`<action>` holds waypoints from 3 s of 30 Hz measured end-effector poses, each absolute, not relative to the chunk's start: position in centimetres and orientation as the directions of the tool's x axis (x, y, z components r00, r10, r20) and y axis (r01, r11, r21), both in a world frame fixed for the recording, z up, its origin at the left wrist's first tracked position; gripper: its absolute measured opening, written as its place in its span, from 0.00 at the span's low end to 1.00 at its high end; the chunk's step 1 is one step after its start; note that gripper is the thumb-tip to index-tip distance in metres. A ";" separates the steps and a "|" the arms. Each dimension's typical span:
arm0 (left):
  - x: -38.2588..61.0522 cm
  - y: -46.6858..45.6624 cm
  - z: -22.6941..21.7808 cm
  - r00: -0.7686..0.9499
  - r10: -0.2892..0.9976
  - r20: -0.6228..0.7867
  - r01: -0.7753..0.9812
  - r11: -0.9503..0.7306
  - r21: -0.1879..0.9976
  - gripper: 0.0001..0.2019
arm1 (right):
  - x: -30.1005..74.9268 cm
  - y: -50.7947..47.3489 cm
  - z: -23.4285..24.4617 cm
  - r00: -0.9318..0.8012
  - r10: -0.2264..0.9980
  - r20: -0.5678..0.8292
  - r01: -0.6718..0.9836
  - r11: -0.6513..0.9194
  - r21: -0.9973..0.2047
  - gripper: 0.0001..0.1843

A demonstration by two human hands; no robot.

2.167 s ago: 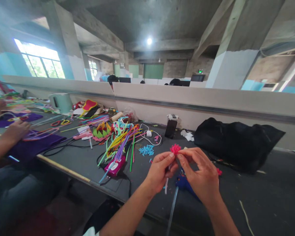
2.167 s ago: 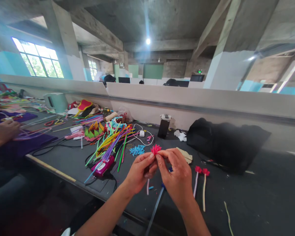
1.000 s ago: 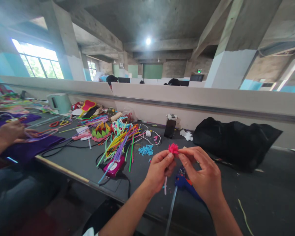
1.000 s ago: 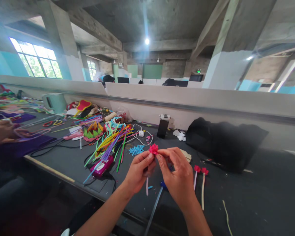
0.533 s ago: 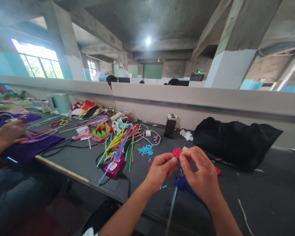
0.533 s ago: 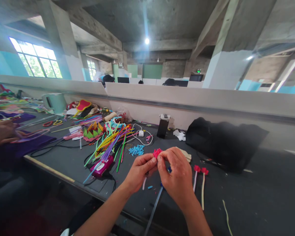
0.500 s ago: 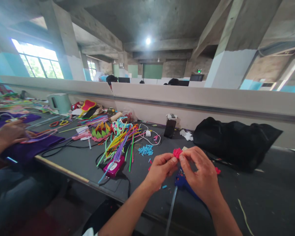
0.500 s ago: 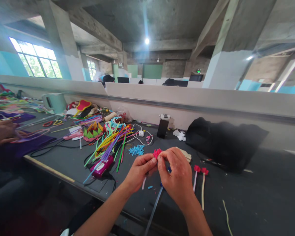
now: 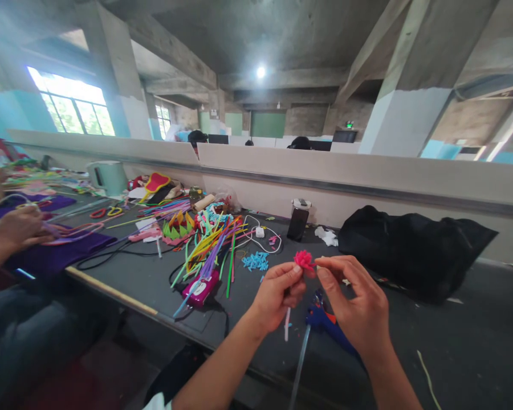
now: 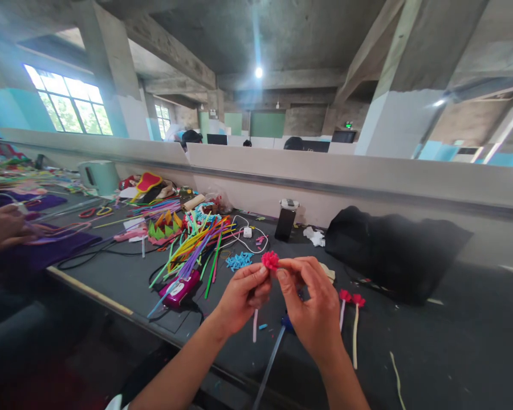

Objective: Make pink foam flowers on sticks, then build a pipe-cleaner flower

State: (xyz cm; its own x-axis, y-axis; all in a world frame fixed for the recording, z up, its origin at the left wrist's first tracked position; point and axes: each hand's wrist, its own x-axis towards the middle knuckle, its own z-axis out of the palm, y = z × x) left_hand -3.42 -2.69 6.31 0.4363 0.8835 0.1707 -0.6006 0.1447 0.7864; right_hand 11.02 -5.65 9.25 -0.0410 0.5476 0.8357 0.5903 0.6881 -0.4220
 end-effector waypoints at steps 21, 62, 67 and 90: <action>-2.9 -2.8 5.9 0.417 0.887 0.199 -0.513 0.048 0.857 0.19 | 11.0 -5.0 8.7 -0.139 0.586 0.798 0.698 0.630 -0.341 0.08; -2.6 -3.2 6.2 0.401 0.898 0.183 -0.554 0.079 0.829 0.20 | 11.3 -5.5 8.9 -0.145 0.571 0.808 0.658 0.665 -0.353 0.06; -2.6 -3.2 6.2 0.393 0.897 0.202 -0.552 0.054 0.832 0.19 | 11.4 -5.6 8.8 -0.142 0.587 0.797 0.664 0.653 -0.363 0.06; -2.6 -3.4 6.4 0.390 0.906 0.163 -0.648 0.145 0.748 0.14 | 11.0 -5.5 9.3 -0.078 0.478 0.875 0.595 0.727 -0.343 0.04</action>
State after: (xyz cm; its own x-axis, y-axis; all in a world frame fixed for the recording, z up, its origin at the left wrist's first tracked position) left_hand -2.57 -3.40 6.41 0.3903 0.9062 0.1625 -0.6482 0.1451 0.7475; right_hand 10.99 -5.54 9.25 -0.0784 0.4776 0.8751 0.5946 0.7270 -0.3435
